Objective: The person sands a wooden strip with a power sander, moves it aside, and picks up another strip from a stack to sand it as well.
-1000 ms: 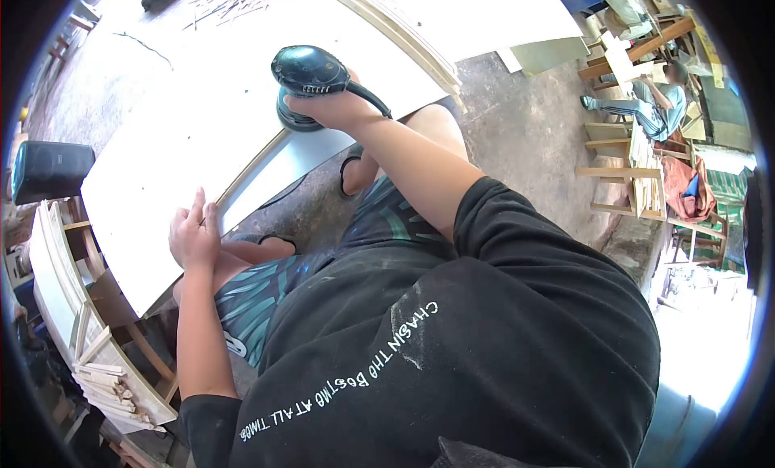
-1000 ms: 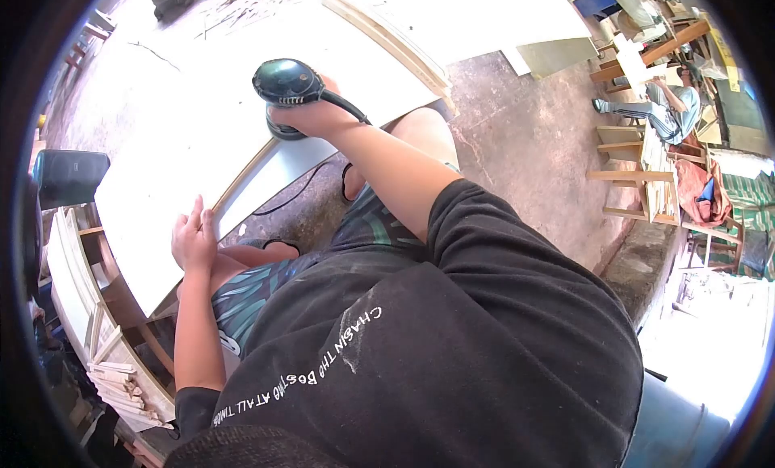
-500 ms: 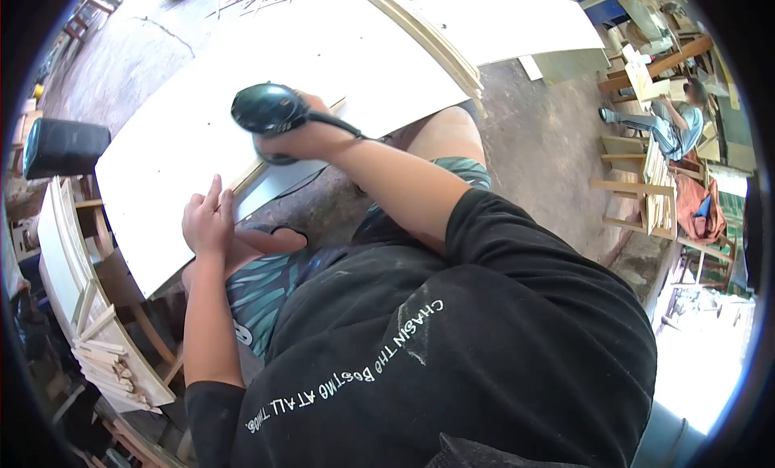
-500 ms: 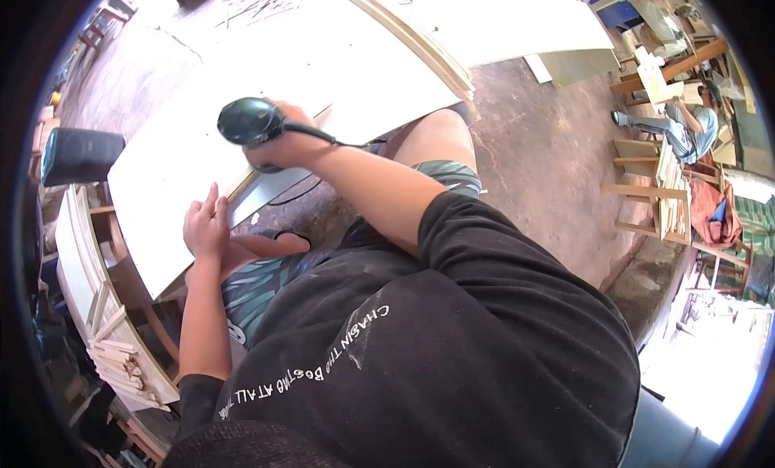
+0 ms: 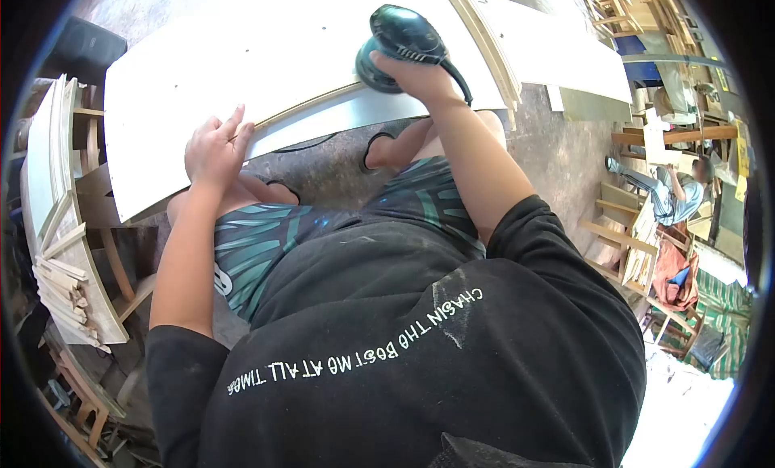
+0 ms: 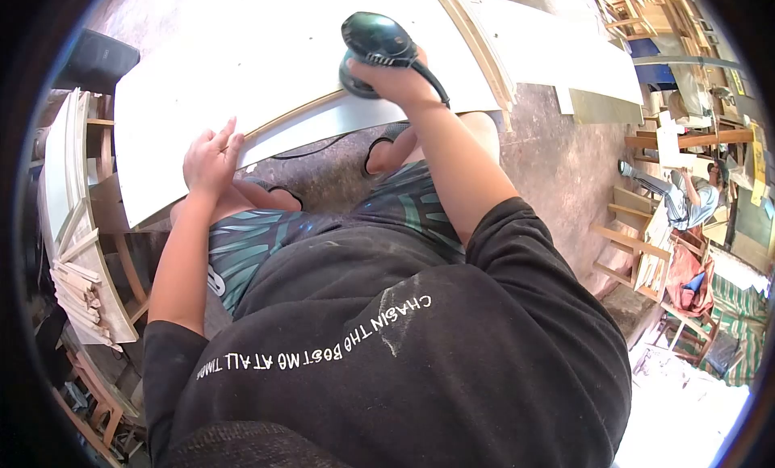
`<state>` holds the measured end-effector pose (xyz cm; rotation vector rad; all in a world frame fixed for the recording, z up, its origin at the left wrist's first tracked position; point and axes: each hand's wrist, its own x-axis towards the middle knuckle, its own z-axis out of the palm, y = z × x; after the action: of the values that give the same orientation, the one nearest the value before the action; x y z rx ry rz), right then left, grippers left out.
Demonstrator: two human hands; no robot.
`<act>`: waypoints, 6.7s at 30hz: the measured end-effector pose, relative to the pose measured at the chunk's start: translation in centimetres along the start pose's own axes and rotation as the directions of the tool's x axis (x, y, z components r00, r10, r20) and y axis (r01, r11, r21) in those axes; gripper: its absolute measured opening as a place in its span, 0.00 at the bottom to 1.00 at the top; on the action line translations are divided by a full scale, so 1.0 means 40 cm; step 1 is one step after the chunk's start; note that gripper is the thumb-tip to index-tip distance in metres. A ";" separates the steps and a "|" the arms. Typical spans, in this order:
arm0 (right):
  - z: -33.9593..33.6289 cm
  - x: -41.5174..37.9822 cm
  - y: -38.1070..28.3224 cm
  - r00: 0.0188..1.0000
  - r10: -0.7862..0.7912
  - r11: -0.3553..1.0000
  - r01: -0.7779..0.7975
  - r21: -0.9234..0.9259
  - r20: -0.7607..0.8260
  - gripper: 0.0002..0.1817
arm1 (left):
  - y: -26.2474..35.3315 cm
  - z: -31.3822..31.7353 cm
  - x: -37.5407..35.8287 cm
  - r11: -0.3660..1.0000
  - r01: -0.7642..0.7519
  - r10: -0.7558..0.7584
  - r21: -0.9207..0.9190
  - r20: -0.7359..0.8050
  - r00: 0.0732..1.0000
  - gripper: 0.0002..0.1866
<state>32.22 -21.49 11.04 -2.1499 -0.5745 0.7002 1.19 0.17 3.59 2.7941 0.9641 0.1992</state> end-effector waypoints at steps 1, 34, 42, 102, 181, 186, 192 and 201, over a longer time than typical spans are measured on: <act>0.020 -0.011 -0.025 1.000 -0.013 0.999 0.012 0.051 0.015 0.32 | -0.001 0.002 0.001 1.000 -0.004 0.004 0.007 -0.011 1.000 0.25; 0.031 -0.017 -0.080 0.977 -0.206 0.975 0.209 -0.071 0.048 0.27 | -0.005 0.007 0.002 1.000 0.012 -0.013 -0.019 -0.026 1.000 0.25; 0.056 -0.042 -0.110 0.977 -0.192 0.976 0.200 -0.091 0.089 0.29 | -0.008 0.012 -0.001 0.999 0.001 -0.002 -0.036 -0.052 0.999 0.25; 0.206 -0.072 -0.177 0.901 -0.399 0.906 0.416 -0.082 0.168 0.21 | -0.004 0.008 -0.005 0.999 -0.025 0.023 -0.032 -0.077 0.997 0.23; 0.257 -0.080 -0.201 0.878 -0.415 0.906 0.424 0.018 0.237 0.18 | -0.020 0.032 -0.010 1.000 0.011 -0.011 0.004 -0.050 0.999 0.22; 0.184 -0.070 -0.197 0.917 -0.301 0.947 0.321 -0.036 0.263 0.21 | -0.029 0.044 -0.014 1.000 -0.019 0.018 -0.009 -0.071 0.997 0.22; 0.275 -0.068 -0.187 0.769 -0.601 0.779 0.624 -0.054 0.216 0.19 | -0.030 0.045 -0.011 0.999 -0.023 0.025 0.029 -0.094 0.995 0.22; 0.229 -0.083 -0.185 0.845 -0.457 0.866 0.494 -0.076 0.279 0.22 | -0.018 0.037 -0.012 0.999 0.020 -0.019 0.028 -0.029 0.999 0.23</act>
<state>22.62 -14.16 12.94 -1.9343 -1.2839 0.6659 0.64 0.25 1.95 2.8135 1.0074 0.2254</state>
